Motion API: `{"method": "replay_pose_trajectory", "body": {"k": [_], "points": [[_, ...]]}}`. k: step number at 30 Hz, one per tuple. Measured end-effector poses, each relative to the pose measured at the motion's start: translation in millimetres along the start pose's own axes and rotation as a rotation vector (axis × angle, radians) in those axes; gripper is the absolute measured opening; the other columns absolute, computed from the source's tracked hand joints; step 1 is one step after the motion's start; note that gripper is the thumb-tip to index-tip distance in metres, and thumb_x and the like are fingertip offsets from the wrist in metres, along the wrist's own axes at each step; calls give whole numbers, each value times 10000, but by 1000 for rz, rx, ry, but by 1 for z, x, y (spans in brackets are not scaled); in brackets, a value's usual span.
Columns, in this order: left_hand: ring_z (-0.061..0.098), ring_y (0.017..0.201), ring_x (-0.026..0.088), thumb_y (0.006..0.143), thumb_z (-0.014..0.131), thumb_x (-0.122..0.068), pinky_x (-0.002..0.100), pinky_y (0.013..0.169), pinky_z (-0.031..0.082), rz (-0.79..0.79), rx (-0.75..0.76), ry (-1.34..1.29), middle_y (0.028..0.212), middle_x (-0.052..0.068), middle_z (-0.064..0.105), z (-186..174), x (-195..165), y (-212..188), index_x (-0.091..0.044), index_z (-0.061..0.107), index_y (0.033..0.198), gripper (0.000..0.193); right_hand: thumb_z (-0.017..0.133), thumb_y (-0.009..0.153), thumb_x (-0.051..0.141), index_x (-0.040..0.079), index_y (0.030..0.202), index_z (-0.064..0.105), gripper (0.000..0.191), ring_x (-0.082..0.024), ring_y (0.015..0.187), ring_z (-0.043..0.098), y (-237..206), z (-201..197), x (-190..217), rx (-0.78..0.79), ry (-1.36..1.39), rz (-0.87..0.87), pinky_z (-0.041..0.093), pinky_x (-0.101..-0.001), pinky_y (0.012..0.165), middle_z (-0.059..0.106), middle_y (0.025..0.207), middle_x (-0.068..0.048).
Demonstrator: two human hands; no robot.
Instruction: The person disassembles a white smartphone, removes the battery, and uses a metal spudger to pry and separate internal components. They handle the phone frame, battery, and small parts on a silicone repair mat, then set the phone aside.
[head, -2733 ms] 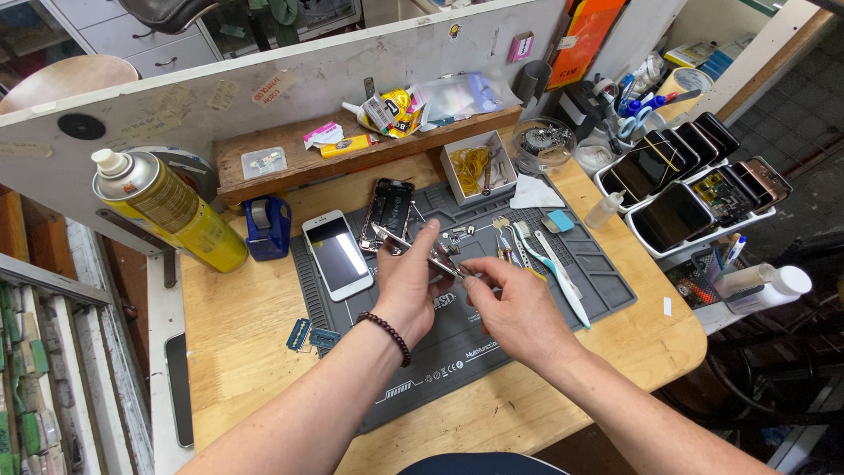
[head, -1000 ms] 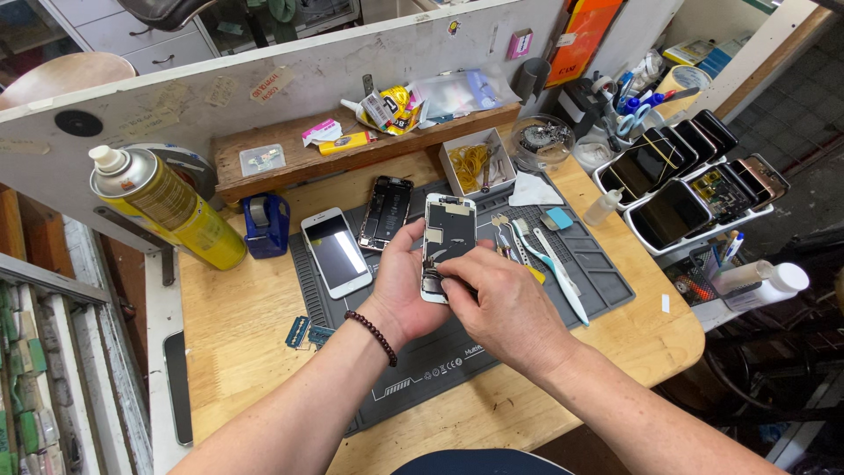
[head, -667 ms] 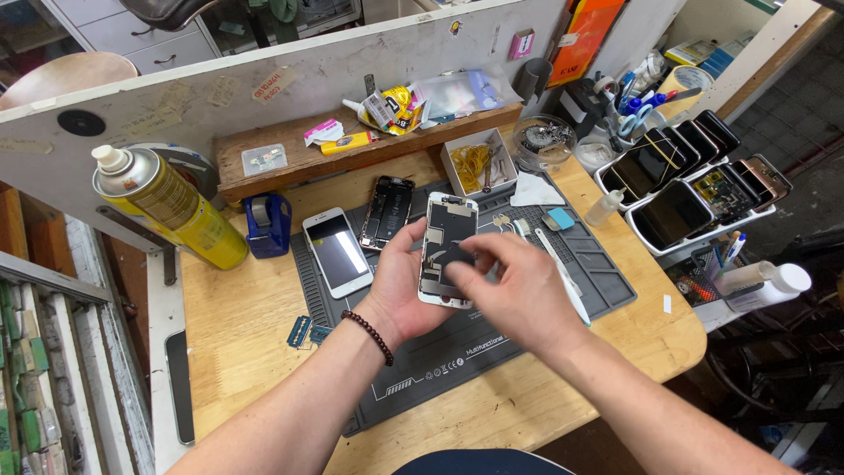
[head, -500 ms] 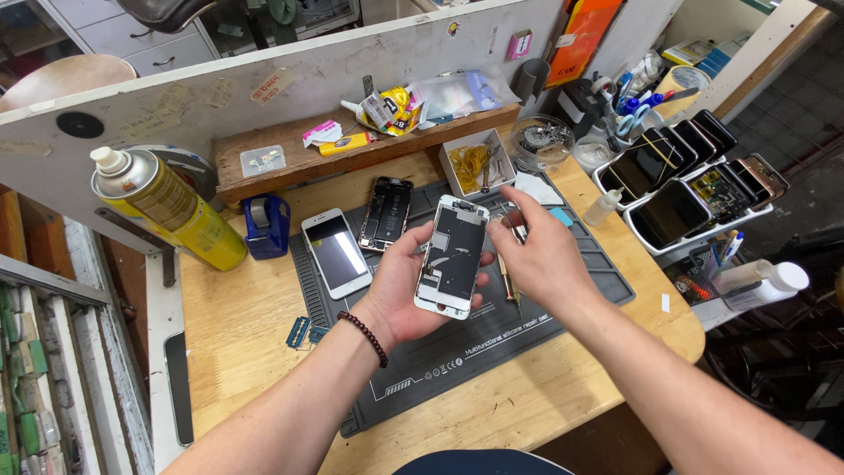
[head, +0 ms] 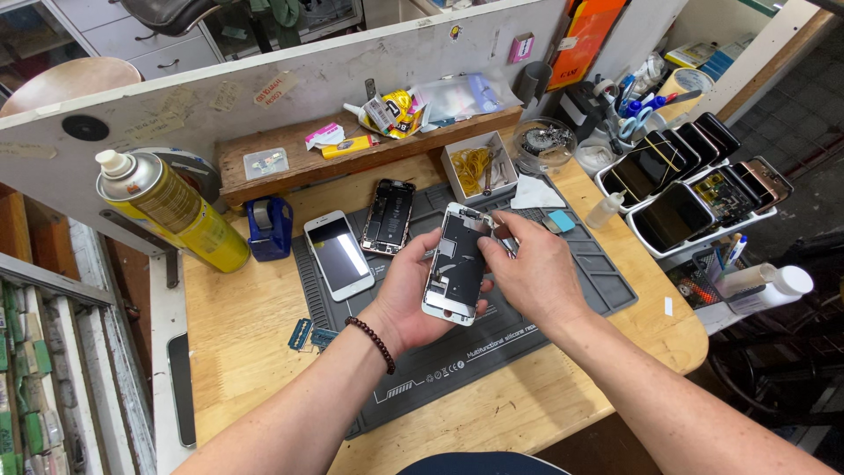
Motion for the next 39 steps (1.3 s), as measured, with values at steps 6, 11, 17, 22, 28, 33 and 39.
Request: {"method": "replay_pose_trajectory", "body": {"k": [6, 11, 17, 22, 28, 33, 39], "points": [[700, 882, 305, 1023, 448, -484, 467, 786, 590, -27, 59, -15, 1027, 126, 738, -1, 2, 3, -63, 683, 1170, 505, 765, 857, 255, 76, 1178, 707, 372, -243, 862, 731, 0, 1, -8, 1, 9, 12, 569, -367, 698, 739, 1052, -105], [701, 884, 302, 1010, 466, -512, 458, 766, 587, -58, -58, 2, 1006, 130, 738, -10, 6, 6, -66, 691, 1156, 520, 804, 838, 205, -2, 1075, 635, 357, -111, 697, 637, 7, -5, -16, 102, 364, 106, 526, -261, 507, 688, 842, -73], [701, 890, 273, 1029, 491, -511, 477, 760, 579, -63, -104, -37, 1001, 105, 732, -16, 11, 13, -104, 680, 1145, 464, 764, 891, 227, 19, 992, 682, 245, -83, 432, 402, 4, -5, -29, 378, 720, 543, 282, -251, 381, 542, 597, -14], [692, 917, 272, 1048, 438, -515, 483, 780, 578, -78, -105, -39, 1054, 102, 722, -18, 15, 16, -113, 650, 1221, 486, 774, 877, 186, 14, 976, 656, 231, -93, 435, 450, 1, -2, -30, 455, 541, 539, 297, -260, 386, 548, 581, -21], [689, 939, 298, 1067, 403, -522, 491, 796, 582, -97, -70, -84, 1079, 132, 713, -19, 17, 22, -85, 625, 1244, 521, 767, 868, 174, 30, 1000, 669, 219, -75, 449, 446, 2, 3, -27, 408, 628, 532, 301, -256, 381, 595, 626, -18], [693, 942, 318, 1069, 356, -540, 488, 809, 590, -121, -42, -59, 1097, 154, 715, -20, 16, 23, -62, 628, 1271, 586, 753, 889, 182, 35, 999, 680, 198, -85, 493, 538, 2, 2, -24, 367, 495, 390, 388, -254, 416, 639, 663, -28], [702, 935, 337, 1095, 333, -525, 484, 814, 594, -126, 42, -60, 1093, 174, 714, -19, 14, 24, -41, 618, 1283, 592, 723, 906, 178, 44, 1003, 676, 172, -87, 547, 610, 2, 3, -21, 309, 477, 300, 456, -258, 453, 646, 711, -5]]}}
Point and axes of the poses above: each hand's wrist, its own y-axis towards the middle knuckle, its own z-axis out of the palm, x = y × z, the point moved 2 cm from there along y, towards the middle knuckle
